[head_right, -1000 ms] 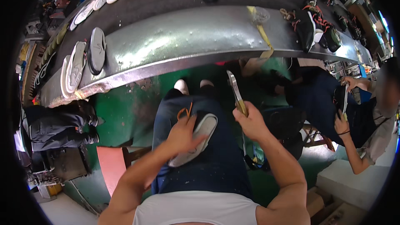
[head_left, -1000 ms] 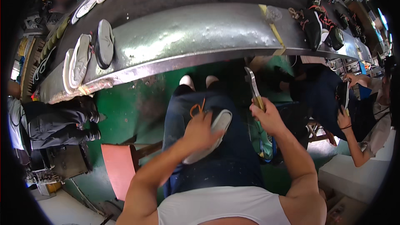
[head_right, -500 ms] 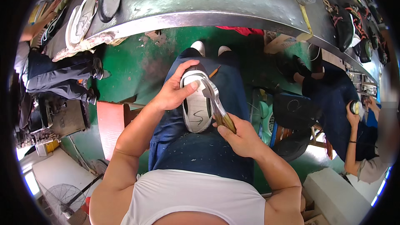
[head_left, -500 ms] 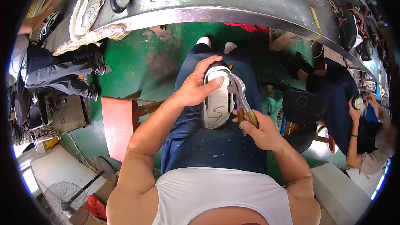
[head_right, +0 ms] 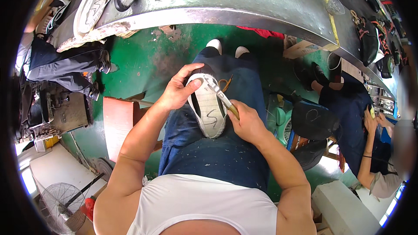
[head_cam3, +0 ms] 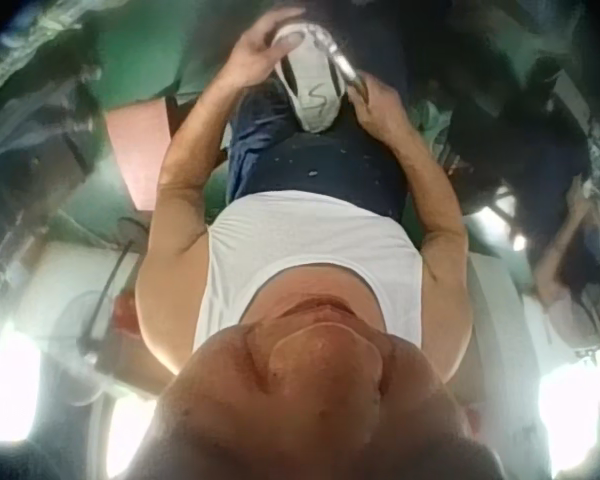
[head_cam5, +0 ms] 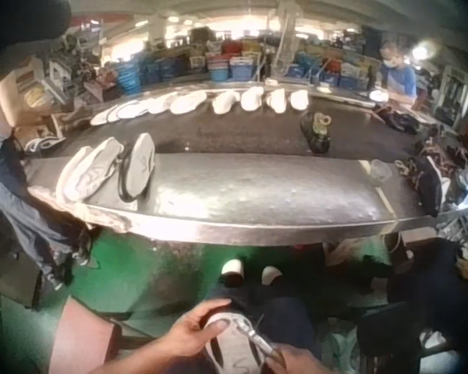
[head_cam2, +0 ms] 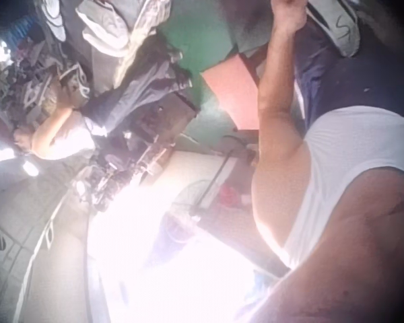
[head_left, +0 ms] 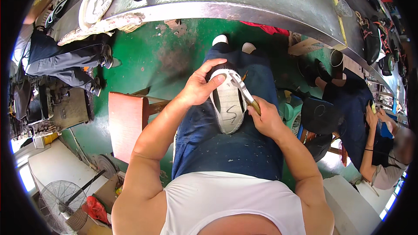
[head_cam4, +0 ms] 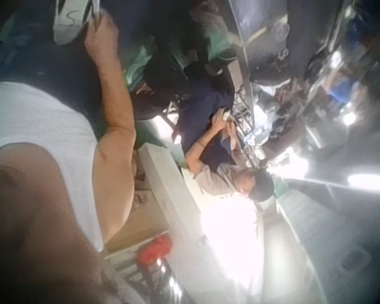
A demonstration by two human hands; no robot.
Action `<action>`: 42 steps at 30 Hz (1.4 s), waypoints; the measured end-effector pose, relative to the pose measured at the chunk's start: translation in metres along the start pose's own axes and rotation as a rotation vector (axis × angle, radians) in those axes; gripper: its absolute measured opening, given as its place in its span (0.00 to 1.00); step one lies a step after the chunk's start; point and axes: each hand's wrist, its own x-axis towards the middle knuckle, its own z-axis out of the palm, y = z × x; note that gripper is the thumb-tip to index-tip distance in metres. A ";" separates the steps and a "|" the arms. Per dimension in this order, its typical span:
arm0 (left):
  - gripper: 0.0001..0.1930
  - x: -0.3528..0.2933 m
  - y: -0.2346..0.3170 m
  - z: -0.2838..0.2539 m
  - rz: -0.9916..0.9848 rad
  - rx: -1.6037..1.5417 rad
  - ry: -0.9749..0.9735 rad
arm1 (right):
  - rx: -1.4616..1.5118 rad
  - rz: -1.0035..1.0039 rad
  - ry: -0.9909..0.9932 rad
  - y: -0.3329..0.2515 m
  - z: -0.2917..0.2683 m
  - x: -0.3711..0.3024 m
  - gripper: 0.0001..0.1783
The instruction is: Manually pulling and stretching shoe upper materials over the last and securing them before attaching the sole.
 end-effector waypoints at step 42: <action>0.49 -0.051 -0.065 0.057 -0.379 0.179 -0.060 | -0.026 0.365 0.078 0.006 -0.027 -0.052 0.23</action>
